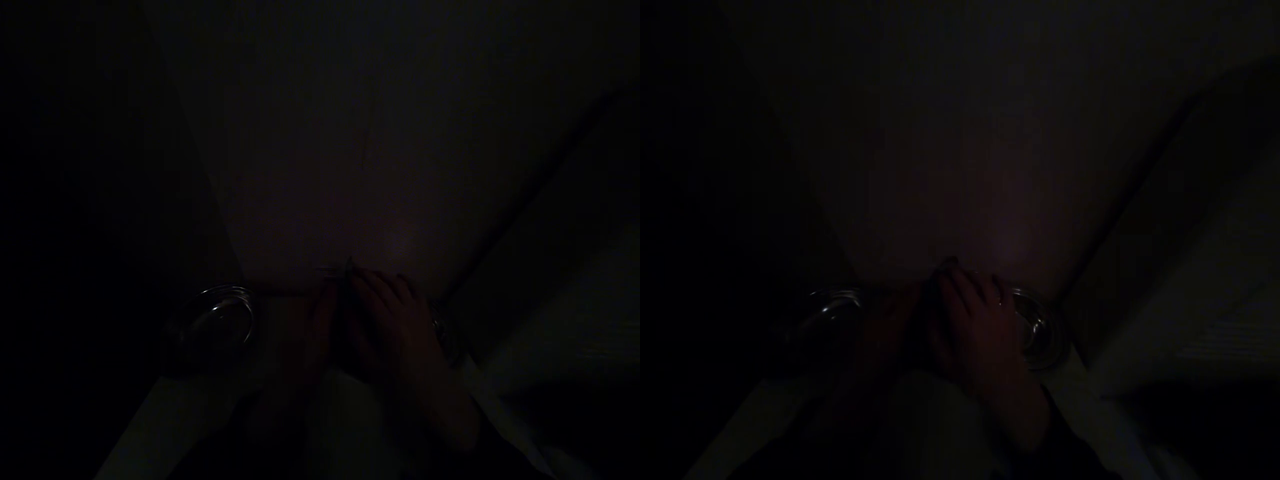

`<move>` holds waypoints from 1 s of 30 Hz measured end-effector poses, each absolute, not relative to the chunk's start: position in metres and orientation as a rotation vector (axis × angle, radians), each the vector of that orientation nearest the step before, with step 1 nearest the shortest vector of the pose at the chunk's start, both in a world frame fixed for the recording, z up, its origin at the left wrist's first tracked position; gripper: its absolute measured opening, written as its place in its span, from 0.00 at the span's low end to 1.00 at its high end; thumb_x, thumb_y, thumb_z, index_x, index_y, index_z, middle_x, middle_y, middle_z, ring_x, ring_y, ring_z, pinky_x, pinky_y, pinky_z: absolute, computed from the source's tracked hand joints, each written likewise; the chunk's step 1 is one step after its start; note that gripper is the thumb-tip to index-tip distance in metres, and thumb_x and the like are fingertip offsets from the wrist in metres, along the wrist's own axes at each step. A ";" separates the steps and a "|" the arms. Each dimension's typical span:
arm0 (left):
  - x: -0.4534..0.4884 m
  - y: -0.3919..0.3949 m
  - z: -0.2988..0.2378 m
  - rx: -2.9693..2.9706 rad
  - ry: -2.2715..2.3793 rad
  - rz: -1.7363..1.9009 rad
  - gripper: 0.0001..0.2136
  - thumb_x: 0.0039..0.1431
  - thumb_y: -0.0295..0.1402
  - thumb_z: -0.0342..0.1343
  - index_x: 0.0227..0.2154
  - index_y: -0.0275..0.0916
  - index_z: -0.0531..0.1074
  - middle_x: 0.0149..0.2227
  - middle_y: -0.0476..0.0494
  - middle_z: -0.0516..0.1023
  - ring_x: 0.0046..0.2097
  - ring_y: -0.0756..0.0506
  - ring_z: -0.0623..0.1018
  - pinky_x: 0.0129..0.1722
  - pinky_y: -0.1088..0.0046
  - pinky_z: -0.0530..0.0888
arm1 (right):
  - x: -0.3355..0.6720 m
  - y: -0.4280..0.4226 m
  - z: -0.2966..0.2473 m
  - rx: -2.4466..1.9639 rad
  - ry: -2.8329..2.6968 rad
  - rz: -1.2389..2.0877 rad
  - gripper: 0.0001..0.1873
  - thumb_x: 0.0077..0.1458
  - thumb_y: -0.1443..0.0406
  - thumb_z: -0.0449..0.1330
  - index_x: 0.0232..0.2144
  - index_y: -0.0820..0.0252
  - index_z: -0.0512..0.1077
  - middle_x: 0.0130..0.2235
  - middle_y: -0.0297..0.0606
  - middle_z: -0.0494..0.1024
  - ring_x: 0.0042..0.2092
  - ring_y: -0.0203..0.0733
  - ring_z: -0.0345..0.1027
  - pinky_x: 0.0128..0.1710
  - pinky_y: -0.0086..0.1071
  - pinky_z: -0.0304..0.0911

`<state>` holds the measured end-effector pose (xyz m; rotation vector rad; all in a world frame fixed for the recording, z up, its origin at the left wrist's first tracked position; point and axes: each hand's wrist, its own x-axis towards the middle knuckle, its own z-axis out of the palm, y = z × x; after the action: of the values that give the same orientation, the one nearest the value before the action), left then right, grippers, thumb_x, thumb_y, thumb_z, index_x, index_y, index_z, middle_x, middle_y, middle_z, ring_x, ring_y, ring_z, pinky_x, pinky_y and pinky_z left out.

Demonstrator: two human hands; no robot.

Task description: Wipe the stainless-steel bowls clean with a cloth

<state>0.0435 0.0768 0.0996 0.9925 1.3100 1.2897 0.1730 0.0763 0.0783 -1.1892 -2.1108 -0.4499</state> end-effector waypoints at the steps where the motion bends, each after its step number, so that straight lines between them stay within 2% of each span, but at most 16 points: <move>1: 0.043 0.077 0.099 1.003 1.299 1.285 0.12 0.55 0.40 0.52 0.37 0.42 0.77 0.43 0.43 0.80 0.46 0.42 0.77 0.45 0.69 0.72 | 0.173 0.076 0.079 -1.210 -2.101 -0.446 0.22 0.59 0.62 0.51 0.53 0.65 0.66 0.55 0.45 0.70 0.53 0.53 0.61 0.53 0.53 0.55; 8: 0.035 0.079 0.098 1.002 1.374 1.244 0.16 0.57 0.44 0.50 0.40 0.42 0.76 0.44 0.44 0.80 0.45 0.43 0.78 0.43 0.70 0.73 | 0.166 0.068 0.079 -1.066 -2.160 -0.524 0.21 0.59 0.62 0.53 0.53 0.63 0.67 0.56 0.43 0.70 0.54 0.54 0.60 0.55 0.54 0.52; 15: 0.037 0.075 0.093 1.170 1.229 1.199 0.18 0.54 0.45 0.54 0.41 0.39 0.77 0.44 0.42 0.80 0.46 0.41 0.77 0.45 0.68 0.73 | 0.184 0.081 0.085 -1.310 -2.069 -0.393 0.20 0.62 0.62 0.48 0.52 0.65 0.67 0.52 0.45 0.73 0.50 0.51 0.65 0.52 0.50 0.57; 21: 0.032 0.078 0.097 1.129 1.317 1.231 0.16 0.54 0.44 0.53 0.38 0.40 0.78 0.40 0.43 0.81 0.42 0.42 0.79 0.40 0.69 0.74 | 0.169 0.068 0.079 -1.082 -2.104 -0.527 0.21 0.58 0.62 0.52 0.52 0.64 0.68 0.54 0.46 0.71 0.53 0.54 0.62 0.53 0.53 0.56; 26: 0.033 0.076 0.097 1.205 1.254 1.211 0.15 0.53 0.43 0.54 0.36 0.39 0.78 0.36 0.44 0.82 0.41 0.42 0.79 0.40 0.70 0.74 | 0.179 0.082 0.081 -1.236 -2.046 -0.389 0.20 0.61 0.62 0.47 0.51 0.64 0.68 0.51 0.46 0.74 0.51 0.53 0.65 0.52 0.54 0.57; 30: 0.036 0.076 0.095 1.191 1.247 1.204 0.17 0.53 0.45 0.54 0.37 0.39 0.78 0.39 0.43 0.81 0.42 0.42 0.79 0.40 0.70 0.74 | 0.184 0.086 0.080 -1.250 -2.063 -0.318 0.20 0.62 0.63 0.46 0.52 0.65 0.67 0.51 0.46 0.74 0.50 0.52 0.66 0.51 0.52 0.60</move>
<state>0.0357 0.0760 0.0949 1.1911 1.2472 1.2040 0.1843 0.0859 0.0799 -1.2500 -2.0628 -0.3177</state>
